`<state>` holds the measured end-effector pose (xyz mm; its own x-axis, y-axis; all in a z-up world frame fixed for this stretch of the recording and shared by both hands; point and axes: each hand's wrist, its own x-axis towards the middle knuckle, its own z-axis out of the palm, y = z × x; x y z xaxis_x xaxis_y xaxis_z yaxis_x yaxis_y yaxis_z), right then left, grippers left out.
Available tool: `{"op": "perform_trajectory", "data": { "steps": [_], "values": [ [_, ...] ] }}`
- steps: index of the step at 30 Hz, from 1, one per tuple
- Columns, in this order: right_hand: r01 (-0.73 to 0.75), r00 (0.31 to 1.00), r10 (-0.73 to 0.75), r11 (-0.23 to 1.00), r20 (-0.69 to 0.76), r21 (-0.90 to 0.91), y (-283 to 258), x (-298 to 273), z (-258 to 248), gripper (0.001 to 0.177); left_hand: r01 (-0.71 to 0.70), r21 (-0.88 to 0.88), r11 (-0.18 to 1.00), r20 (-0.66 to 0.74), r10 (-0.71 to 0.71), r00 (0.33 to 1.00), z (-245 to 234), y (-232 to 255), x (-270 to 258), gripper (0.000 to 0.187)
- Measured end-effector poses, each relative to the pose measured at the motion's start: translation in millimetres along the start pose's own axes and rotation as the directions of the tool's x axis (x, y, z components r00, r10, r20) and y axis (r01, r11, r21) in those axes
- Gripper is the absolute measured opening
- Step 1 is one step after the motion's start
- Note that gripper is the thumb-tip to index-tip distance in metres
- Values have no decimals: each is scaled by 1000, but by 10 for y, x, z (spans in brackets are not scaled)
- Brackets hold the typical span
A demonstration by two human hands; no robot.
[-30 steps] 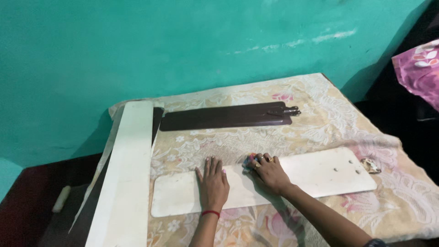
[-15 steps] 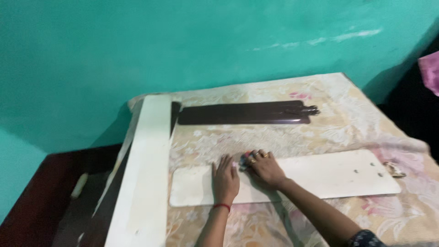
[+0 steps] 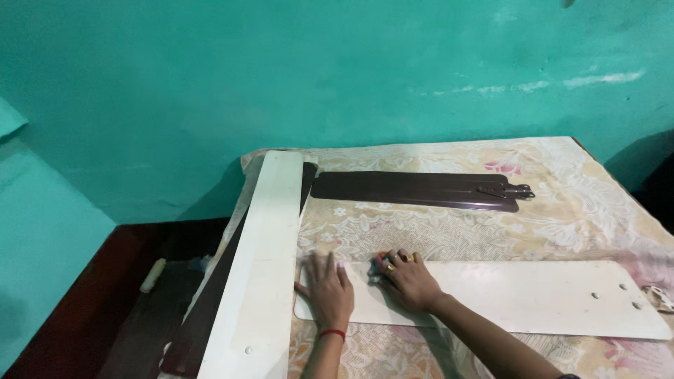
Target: The person wipes several ceiling fan blades with a cloth on a table. They handle white and dark brown blades one at a time, turning them over to clean both sides, then stack them on the table.
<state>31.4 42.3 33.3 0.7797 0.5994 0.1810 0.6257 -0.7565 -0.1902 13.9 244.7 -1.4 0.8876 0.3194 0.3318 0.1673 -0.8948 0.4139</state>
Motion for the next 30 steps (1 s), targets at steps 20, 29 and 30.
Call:
{"op": "perform_trajectory", "data": {
  "steps": [20, 29, 30],
  "values": [
    [98, 988, -103, 994, 116, 50, -535, 233, 130, 35, 175, -511, 842, 86, -153, 985, -220, -482, 84, 60],
    [159, 983, -162, 986, 82, 43, -636, 648, 249, 43, 190, -634, 750, 99, -165, 981, -369, -445, 10, 68],
    [156, 987, -157, 987, 35, 25, -665, 726, 245, 43, 245, -647, 722, 141, -203, 969, -392, -449, 10, 72]
  ]
}}
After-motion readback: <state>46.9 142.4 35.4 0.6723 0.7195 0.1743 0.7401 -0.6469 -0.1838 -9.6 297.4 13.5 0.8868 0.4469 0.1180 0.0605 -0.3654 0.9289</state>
